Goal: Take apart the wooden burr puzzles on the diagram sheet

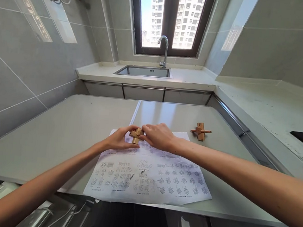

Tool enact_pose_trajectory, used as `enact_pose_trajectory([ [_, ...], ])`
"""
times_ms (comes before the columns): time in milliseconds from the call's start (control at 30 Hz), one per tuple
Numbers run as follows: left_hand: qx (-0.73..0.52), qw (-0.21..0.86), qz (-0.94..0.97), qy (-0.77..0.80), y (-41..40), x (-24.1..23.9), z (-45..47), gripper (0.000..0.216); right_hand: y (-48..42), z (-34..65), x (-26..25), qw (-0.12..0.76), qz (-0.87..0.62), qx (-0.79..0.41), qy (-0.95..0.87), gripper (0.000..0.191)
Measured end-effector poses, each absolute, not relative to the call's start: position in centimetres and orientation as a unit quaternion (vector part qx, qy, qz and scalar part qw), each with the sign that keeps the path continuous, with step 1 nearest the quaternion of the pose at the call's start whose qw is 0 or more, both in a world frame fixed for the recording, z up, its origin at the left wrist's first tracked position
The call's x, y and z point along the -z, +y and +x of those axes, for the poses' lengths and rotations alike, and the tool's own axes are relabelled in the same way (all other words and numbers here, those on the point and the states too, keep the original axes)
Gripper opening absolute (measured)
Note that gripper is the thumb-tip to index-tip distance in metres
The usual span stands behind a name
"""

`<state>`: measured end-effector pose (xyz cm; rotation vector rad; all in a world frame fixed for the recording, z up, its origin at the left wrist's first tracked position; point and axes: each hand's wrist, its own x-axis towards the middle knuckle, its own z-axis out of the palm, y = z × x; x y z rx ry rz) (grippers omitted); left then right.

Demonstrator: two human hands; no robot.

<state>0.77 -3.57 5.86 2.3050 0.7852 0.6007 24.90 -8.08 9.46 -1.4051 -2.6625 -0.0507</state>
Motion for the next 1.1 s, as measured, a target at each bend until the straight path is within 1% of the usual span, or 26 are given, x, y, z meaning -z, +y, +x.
enact_pose_trajectory([
  [133, -0.217, 0.318, 0.875, 0.292, -3.6, -6.2, 2.0, 0.065, -8.4, 26.0, -9.5, 0.075, -0.473, 0.021, -0.878, 0.023],
  [300, -0.225, 0.33, 0.873, 0.279, -4.1, -7.3, 3.2, 0.063, -8.6, 27.3, -10.1, 0.12, -0.474, -0.034, -0.871, 0.019],
  [567, -0.238, 0.339, 0.864, 0.286, -3.8, -7.8, 3.4, 0.063, -8.2, 27.9, -9.4, 0.173, -0.461, -0.086, -0.866, 0.024],
  [600, -0.237, 0.347, 0.861, 0.285, -3.6, -7.6, 3.4, 0.064, -8.1, 28.0, -9.2, 0.181, -0.448, -0.083, -0.872, 0.026],
  [633, -0.234, 0.359, 0.859, 0.28, -3.4, -7.5, 3.4, 0.065, -8.0, 28.0, -8.9, 0.185, -0.427, -0.073, -0.882, 0.034],
  [733, -0.211, 0.398, 0.858, 0.248, -2.7, -7.0, 3.5, 0.06, -7.5, 28.0, -8.3, 0.17, -0.345, -0.013, -0.923, 0.074],
  [767, -0.203, 0.406, 0.86, 0.236, -2.5, -6.9, 3.7, 0.057, -7.4, 28.0, -8.2, 0.162, -0.324, 0.005, -0.932, 0.082],
  [800, -0.195, 0.412, 0.861, 0.225, -2.3, -6.8, 3.9, 0.052, -7.3, 27.9, -8.0, 0.158, -0.313, 0.017, -0.937, 0.087],
  [833, -0.188, 0.419, 0.862, 0.217, -2.1, -6.7, 4.1, 0.048, -7.2, 27.8, -7.9, 0.158, -0.311, 0.025, -0.937, 0.087],
  [900, -0.181, 0.436, 0.856, 0.212, -1.8, -6.4, 4.4, 0.045, -7.0, 27.8, -7.7, 0.157, -0.314, 0.035, -0.936, 0.078],
  [1000, -0.169, 0.459, 0.842, 0.229, -1.5, -6.2, 4.8, 0.047, -6.8, 28.1, -7.4, 0.148, -0.291, 0.058, -0.943, 0.06],
  [1100, -0.151, 0.462, 0.842, 0.234, -1.4, -6.1, 5.0, 0.049, -6.7, 28.6, -6.8, 0.15, -0.263, 0.068, -0.951, 0.055],
])
